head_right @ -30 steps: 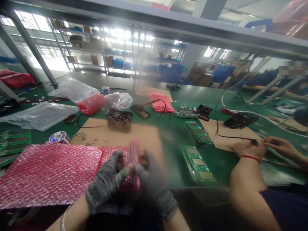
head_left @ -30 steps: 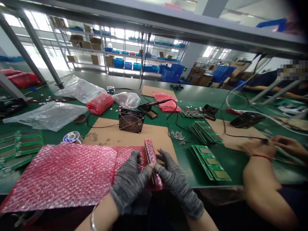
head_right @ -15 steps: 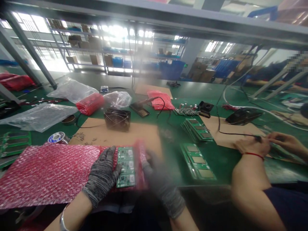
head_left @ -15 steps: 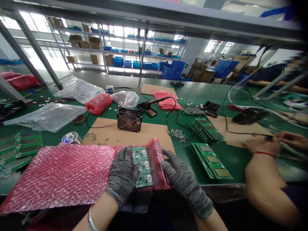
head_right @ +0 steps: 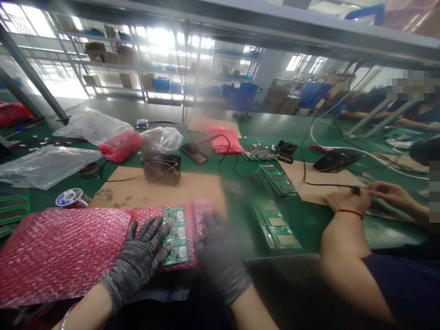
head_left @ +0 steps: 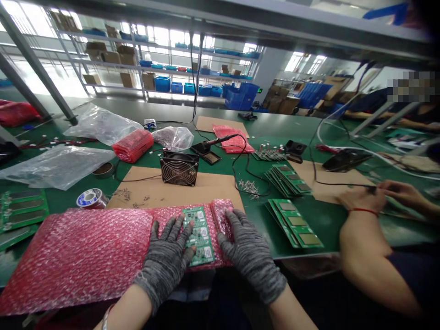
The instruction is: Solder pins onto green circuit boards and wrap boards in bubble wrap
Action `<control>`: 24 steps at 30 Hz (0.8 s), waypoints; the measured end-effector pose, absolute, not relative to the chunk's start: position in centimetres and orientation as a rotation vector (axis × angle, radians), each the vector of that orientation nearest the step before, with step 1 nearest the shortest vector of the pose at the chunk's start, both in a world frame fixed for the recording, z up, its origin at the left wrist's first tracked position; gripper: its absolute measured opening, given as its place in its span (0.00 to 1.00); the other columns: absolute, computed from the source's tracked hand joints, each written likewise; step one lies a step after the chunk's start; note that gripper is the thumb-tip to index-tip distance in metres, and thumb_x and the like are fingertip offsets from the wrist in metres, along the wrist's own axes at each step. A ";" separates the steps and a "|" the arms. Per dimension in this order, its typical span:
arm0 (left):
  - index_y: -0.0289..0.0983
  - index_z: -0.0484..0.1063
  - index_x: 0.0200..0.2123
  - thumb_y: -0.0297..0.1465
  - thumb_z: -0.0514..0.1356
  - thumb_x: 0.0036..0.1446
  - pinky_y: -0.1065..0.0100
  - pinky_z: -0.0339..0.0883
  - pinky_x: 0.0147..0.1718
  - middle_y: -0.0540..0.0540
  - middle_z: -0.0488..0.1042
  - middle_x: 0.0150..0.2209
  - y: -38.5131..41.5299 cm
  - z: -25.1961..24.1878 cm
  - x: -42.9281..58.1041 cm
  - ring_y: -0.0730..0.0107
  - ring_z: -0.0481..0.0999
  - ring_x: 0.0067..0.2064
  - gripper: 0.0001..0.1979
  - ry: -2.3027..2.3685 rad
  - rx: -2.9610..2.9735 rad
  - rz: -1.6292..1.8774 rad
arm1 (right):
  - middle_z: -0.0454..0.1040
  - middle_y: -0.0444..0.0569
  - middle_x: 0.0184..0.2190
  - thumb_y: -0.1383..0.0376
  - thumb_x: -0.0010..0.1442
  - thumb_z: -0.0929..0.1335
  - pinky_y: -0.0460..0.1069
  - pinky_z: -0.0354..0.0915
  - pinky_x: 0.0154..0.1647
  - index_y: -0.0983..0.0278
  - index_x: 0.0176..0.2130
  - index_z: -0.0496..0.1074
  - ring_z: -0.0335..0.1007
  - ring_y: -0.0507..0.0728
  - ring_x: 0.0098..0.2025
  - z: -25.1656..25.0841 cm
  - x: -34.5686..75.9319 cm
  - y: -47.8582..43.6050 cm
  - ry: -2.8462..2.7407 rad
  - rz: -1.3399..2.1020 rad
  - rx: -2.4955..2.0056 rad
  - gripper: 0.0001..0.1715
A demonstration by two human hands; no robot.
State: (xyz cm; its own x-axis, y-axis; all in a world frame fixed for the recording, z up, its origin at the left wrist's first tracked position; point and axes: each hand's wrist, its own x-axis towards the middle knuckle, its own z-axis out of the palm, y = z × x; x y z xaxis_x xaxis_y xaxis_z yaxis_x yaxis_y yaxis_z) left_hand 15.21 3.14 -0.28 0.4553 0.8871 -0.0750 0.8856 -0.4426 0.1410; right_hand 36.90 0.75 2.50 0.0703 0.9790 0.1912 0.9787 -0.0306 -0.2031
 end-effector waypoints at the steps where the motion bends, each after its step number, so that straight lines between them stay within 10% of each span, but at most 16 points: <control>1: 0.47 0.56 0.66 0.38 0.50 0.65 0.30 0.36 0.65 0.43 0.54 0.68 3.1 -0.4 15.2 0.48 0.54 0.69 0.26 1.563 2.543 0.009 | 0.67 0.61 0.61 0.59 0.61 0.65 0.59 0.62 0.62 0.68 0.60 0.67 0.65 0.66 0.62 2.7 37.2 0.7 -1.953 0.033 -2.056 0.31; 7: 0.48 0.56 0.66 0.38 0.50 0.65 0.31 0.33 0.65 0.45 0.54 0.69 3.3 -0.7 15.1 0.50 0.53 0.70 0.26 1.565 2.543 0.008 | 0.79 0.55 0.44 0.59 0.61 0.63 0.58 0.68 0.53 0.61 0.49 0.75 0.75 0.64 0.48 5.0 39.2 1.2 -1.829 0.247 -2.048 0.21; 18: 0.49 0.60 0.64 0.34 0.52 0.63 0.31 0.35 0.65 0.46 0.53 0.69 3.4 -0.9 15.3 0.51 0.53 0.70 0.26 1.586 2.552 -0.061 | 0.80 0.51 0.42 0.61 0.62 0.58 0.57 0.69 0.50 0.57 0.55 0.72 0.76 0.63 0.44 6.4 44.2 0.7 -1.625 0.169 -2.089 0.25; 24: 0.46 0.57 0.66 0.33 0.50 0.63 0.29 0.38 0.63 0.43 0.53 0.68 3.2 -1.1 15.3 0.47 0.55 0.69 0.27 1.583 2.620 -0.049 | 0.79 0.57 0.38 0.58 0.62 0.61 0.61 0.67 0.51 0.62 0.39 0.77 0.75 0.66 0.44 5.8 44.8 0.2 -1.766 0.012 -2.222 0.17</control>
State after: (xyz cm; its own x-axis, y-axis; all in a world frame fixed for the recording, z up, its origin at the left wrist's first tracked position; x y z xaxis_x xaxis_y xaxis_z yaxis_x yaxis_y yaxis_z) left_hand 15.29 3.23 -1.05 0.4656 0.8823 -0.0685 0.8849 -0.4629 0.0520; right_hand 44.80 0.15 5.82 0.2433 0.9532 0.1795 0.9507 -0.1977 -0.2390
